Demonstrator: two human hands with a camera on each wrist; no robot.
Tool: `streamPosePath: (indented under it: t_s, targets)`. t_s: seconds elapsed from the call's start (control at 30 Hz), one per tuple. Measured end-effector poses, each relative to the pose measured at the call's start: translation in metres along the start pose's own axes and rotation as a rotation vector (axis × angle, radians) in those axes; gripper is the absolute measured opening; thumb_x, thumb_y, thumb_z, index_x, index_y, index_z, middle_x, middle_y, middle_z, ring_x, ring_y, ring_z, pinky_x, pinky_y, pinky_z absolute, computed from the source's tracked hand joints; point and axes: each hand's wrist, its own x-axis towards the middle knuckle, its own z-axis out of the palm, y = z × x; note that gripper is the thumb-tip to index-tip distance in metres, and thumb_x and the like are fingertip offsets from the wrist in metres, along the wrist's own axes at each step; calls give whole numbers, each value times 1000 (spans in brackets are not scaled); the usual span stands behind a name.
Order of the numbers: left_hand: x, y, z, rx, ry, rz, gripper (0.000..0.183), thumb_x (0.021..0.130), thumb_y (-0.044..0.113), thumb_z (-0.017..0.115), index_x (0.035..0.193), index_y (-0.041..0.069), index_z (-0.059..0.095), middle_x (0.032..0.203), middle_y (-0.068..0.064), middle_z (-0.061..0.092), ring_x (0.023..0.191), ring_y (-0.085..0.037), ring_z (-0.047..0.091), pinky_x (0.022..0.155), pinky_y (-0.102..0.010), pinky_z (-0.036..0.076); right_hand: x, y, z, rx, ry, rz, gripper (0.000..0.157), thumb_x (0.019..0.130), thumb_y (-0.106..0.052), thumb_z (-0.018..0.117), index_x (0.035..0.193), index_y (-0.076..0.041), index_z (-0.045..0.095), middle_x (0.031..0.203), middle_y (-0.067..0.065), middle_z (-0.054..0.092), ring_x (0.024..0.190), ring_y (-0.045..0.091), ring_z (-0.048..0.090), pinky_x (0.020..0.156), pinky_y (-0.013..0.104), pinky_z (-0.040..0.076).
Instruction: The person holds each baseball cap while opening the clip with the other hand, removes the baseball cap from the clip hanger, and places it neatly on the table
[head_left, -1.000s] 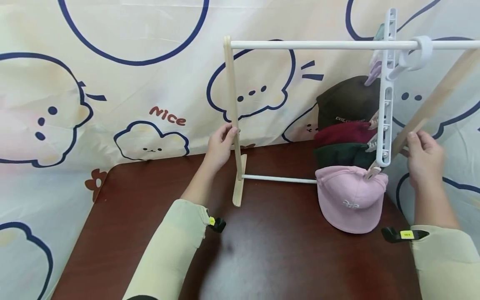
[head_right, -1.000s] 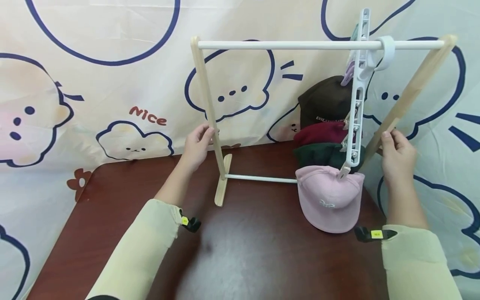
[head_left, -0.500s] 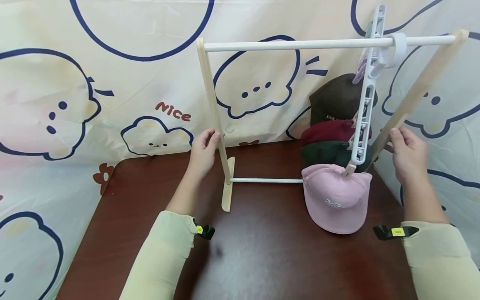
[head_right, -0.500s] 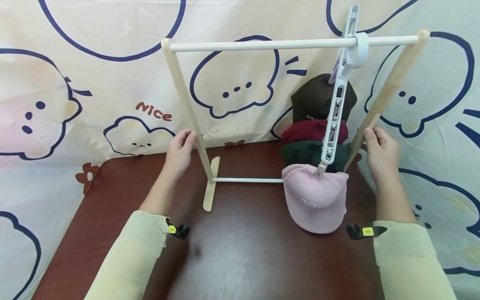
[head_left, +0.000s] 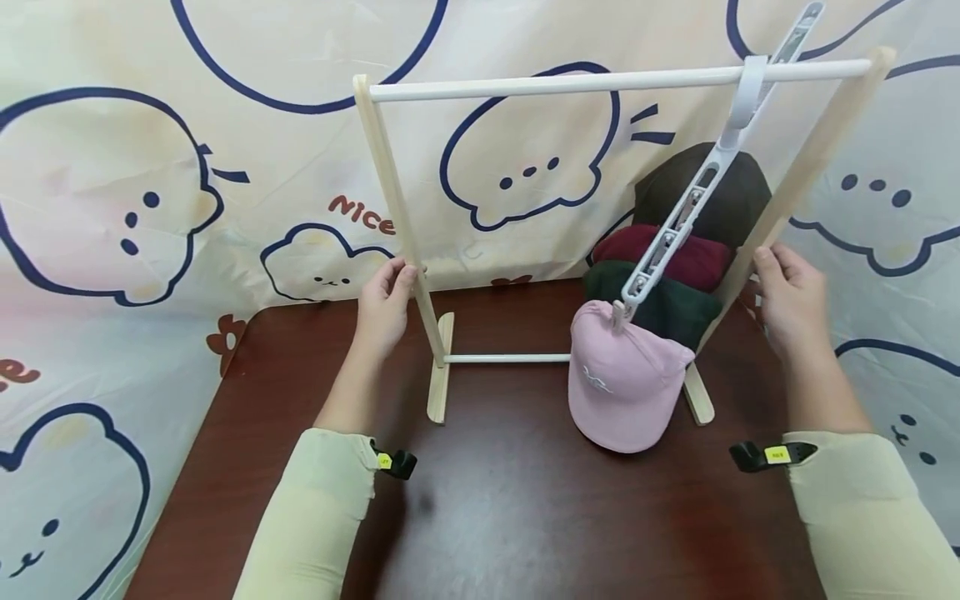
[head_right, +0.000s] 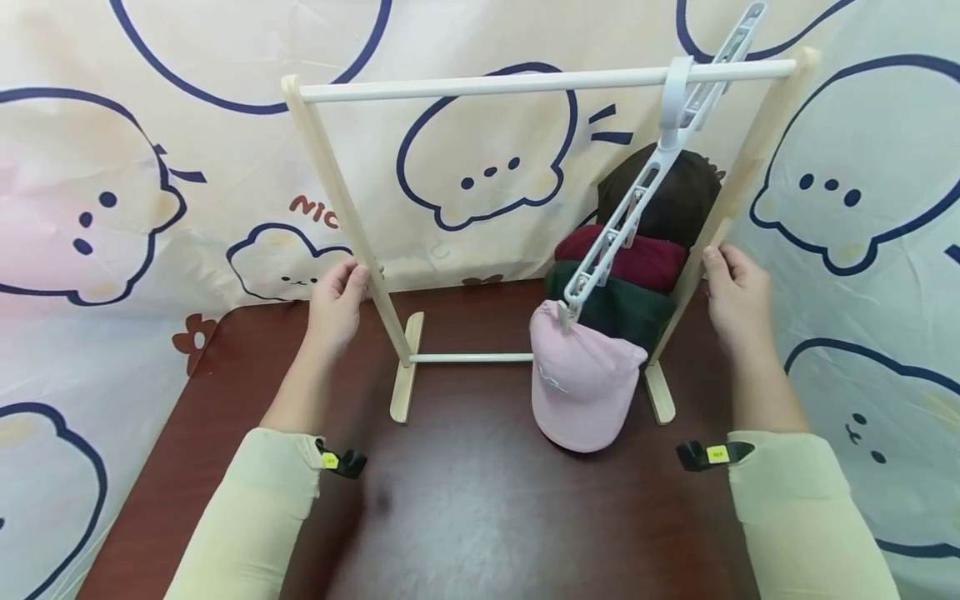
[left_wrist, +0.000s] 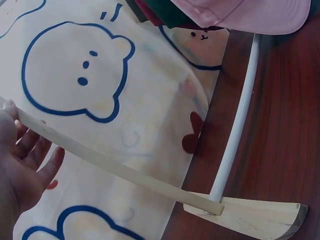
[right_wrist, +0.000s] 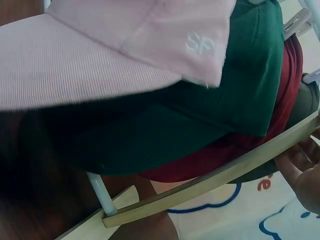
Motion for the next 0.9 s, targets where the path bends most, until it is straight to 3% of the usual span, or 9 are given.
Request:
streamPosePath:
  t_s: [0.13, 0.23, 0.33, 0.5, 0.67, 0.9]
  targets:
    - [-3, -2, -11, -12, 41, 10, 41, 103, 26, 51, 130, -5, 57, 116, -27, 62, 97, -10, 61, 85, -21, 54, 3, 1, 15, 104, -22, -39, 38, 99, -34, 58, 127, -8, 64, 108, -6, 66, 91, 5, 64, 69, 10, 52]
    - [-4, -3, -19, -7, 76, 15, 39, 102, 23, 52, 127, -6, 58, 111, -21, 65, 94, -10, 61, 82, -20, 54, 4, -1, 24, -13, -4, -55, 42, 100, -36, 55, 131, -10, 63, 113, -8, 64, 103, 6, 59, 76, 9, 51]
    - [-5, -4, -27, 8, 102, 16, 38, 102, 23, 53, 126, -6, 59, 105, -11, 66, 92, -10, 61, 81, -20, 53, 4, -2, 32, -116, 12, -69, 44, 100, -40, 53, 135, -14, 61, 113, -11, 63, 103, 5, 58, 77, 8, 48]
    - [-5, -6, -36, 8, 134, 18, 37, 101, 24, 54, 125, -4, 61, 100, -2, 66, 92, -10, 62, 81, -19, 53, 6, -2, 44, 25, -30, -100, 45, 99, -32, 57, 134, -5, 60, 102, -13, 67, 92, 0, 63, 76, 9, 51]
    - [-4, -8, -42, 22, 143, 29, 39, 102, 27, 53, 125, -3, 61, 101, -4, 66, 93, -9, 61, 82, -19, 53, 10, -2, 52, 125, -69, -102, 44, 98, -28, 59, 134, -2, 59, 98, -12, 69, 88, 0, 66, 73, 9, 53]
    - [-3, -7, -52, 27, 162, 28, 38, 102, 26, 52, 124, -4, 61, 108, -15, 68, 93, -10, 61, 83, -20, 53, 12, -2, 64, 18, -68, -103, 48, 99, -33, 57, 137, -4, 57, 109, -10, 65, 97, 1, 63, 77, 10, 52]
